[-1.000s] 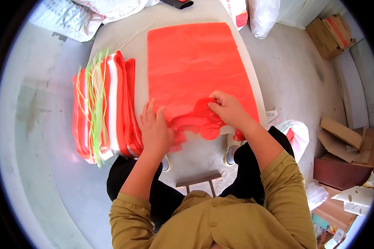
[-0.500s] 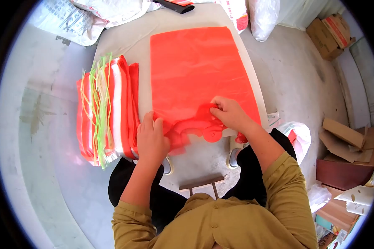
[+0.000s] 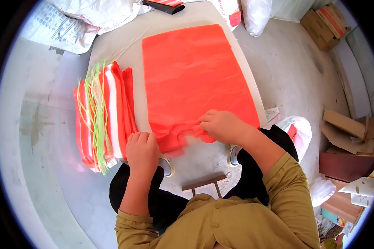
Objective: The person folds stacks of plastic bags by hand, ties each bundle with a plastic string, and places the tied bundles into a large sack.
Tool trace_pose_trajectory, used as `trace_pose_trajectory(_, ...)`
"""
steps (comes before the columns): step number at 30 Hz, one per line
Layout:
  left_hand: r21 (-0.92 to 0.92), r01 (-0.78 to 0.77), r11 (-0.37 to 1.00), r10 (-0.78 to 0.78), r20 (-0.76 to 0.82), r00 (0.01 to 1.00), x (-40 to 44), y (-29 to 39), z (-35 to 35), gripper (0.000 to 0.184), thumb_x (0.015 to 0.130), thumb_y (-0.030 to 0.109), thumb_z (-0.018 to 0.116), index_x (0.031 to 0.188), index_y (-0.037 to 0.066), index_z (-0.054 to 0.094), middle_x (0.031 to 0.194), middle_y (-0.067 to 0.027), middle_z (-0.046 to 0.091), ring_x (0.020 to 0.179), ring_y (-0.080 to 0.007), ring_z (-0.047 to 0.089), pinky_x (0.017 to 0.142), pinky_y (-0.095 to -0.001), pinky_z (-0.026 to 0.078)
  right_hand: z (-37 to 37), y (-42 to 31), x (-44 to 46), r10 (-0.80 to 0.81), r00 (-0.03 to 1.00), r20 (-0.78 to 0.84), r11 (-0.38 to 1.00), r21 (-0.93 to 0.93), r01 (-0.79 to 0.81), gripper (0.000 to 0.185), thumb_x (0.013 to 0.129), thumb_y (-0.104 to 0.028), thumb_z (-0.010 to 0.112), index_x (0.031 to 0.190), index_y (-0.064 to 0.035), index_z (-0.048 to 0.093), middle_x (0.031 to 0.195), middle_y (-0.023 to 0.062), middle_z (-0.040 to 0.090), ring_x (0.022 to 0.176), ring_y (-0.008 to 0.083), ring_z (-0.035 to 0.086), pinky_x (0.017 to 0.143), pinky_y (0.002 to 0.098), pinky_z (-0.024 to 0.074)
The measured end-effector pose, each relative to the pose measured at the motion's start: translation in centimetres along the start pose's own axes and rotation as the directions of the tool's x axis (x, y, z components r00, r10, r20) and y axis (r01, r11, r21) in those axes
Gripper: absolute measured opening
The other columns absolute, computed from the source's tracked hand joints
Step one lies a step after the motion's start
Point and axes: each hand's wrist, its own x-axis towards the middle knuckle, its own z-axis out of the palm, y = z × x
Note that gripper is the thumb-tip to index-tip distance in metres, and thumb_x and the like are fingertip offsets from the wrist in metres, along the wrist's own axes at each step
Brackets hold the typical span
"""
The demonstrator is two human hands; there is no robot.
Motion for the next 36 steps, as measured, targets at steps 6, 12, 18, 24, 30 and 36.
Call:
trace_pose_trajectory(6,-0.036,-0.193,0.98,0.183,-0.19,0.965,2.0,1.4,-0.9,0.022,0.079,0.008,0.065,0.101,0.008,0.07,0.095,-0.0057,0.067,0.1,-0.0272,0.066,0.099,-0.0495,0.052,-0.3,-0.2,0.0,-0.027,0.999,0.032,1.0,0.002,0.027,0.027,0.084,-0.008,0.066,0.111,-0.0087,0.071,0.126,0.0043,0.067,0.117,0.0271,0.062,0.092,0.0368,0.0562)
trace_pose_trajectory(12,-0.047,-0.256,0.966,0.241,-0.209,0.948,5.2,1.4,-0.1,0.023,0.081,0.008,0.065,0.104,0.011,0.072,0.101,-0.0025,0.071,0.11,-0.0273,0.065,0.106,-0.0537,0.047,-0.2,-0.7,0.1,-0.061,0.998,0.029,0.998,-0.018,0.061,0.023,0.084,-0.01,0.067,0.106,-0.0055,0.072,0.133,0.0063,0.064,0.116,0.0282,0.061,0.094,0.0379,0.0554)
trace_pose_trajectory(18,-0.146,-0.309,0.94,0.274,-0.218,0.937,7.8,1.4,1.4,0.029,0.08,0.009,0.066,0.109,0.011,0.071,0.102,-0.0012,0.071,0.116,-0.0273,0.064,0.108,-0.0538,0.046,0.5,-0.7,0.3,-0.09,0.994,0.057,0.996,0.001,0.09,0.02,0.083,-0.01,0.067,0.101,-0.0026,0.073,0.135,0.0083,0.063,0.117,0.0295,0.06,0.096,0.0387,0.0543)
trace_pose_trajectory(24,-0.316,-0.14,0.938,0.085,-0.181,0.98,9.8,2.9,3.2,0.041,0.086,0.008,0.071,0.127,0.009,0.065,0.116,-0.0094,0.07,0.12,-0.0325,0.062,0.106,-0.048,0.048,0.5,-0.7,0.4,-0.11,0.994,0.025,0.994,-0.01,0.11,0.022,0.083,-0.01,0.066,0.103,-0.0027,0.073,0.134,0.0083,0.063,0.119,0.0292,0.059,0.098,0.0381,0.053)
trace_pose_trajectory(30,-0.662,0.293,0.69,-0.278,0.131,0.952,8.1,-1.1,6.3,0.042,0.089,0.005,0.069,0.131,0.004,0.064,0.119,-0.0161,0.07,0.116,-0.0362,0.064,0.099,-0.0428,0.051,0.5,-0.7,0.4,-0.098,0.992,0.075,0.995,-0.028,0.1,0.021,0.083,-0.01,0.066,0.102,-0.0031,0.072,0.131,0.0075,0.064,0.119,0.0282,0.058,0.099,0.037,0.0523)
trace_pose_trajectory(36,-0.404,0.013,0.915,-0.007,0.016,1.0,7.5,-1.2,5.9,0.036,0.084,0.003,0.07,0.12,0.004,0.07,0.112,-0.0124,0.073,0.109,-0.033,0.066,0.093,-0.0439,0.052,0.3,-0.5,0.3,-0.125,0.992,0.032,0.992,-0.032,0.126,0.02,0.082,-0.009,0.067,0.101,-0.005,0.071,0.126,0.006,0.067,0.115,0.0273,0.061,0.097,0.0361,0.053)
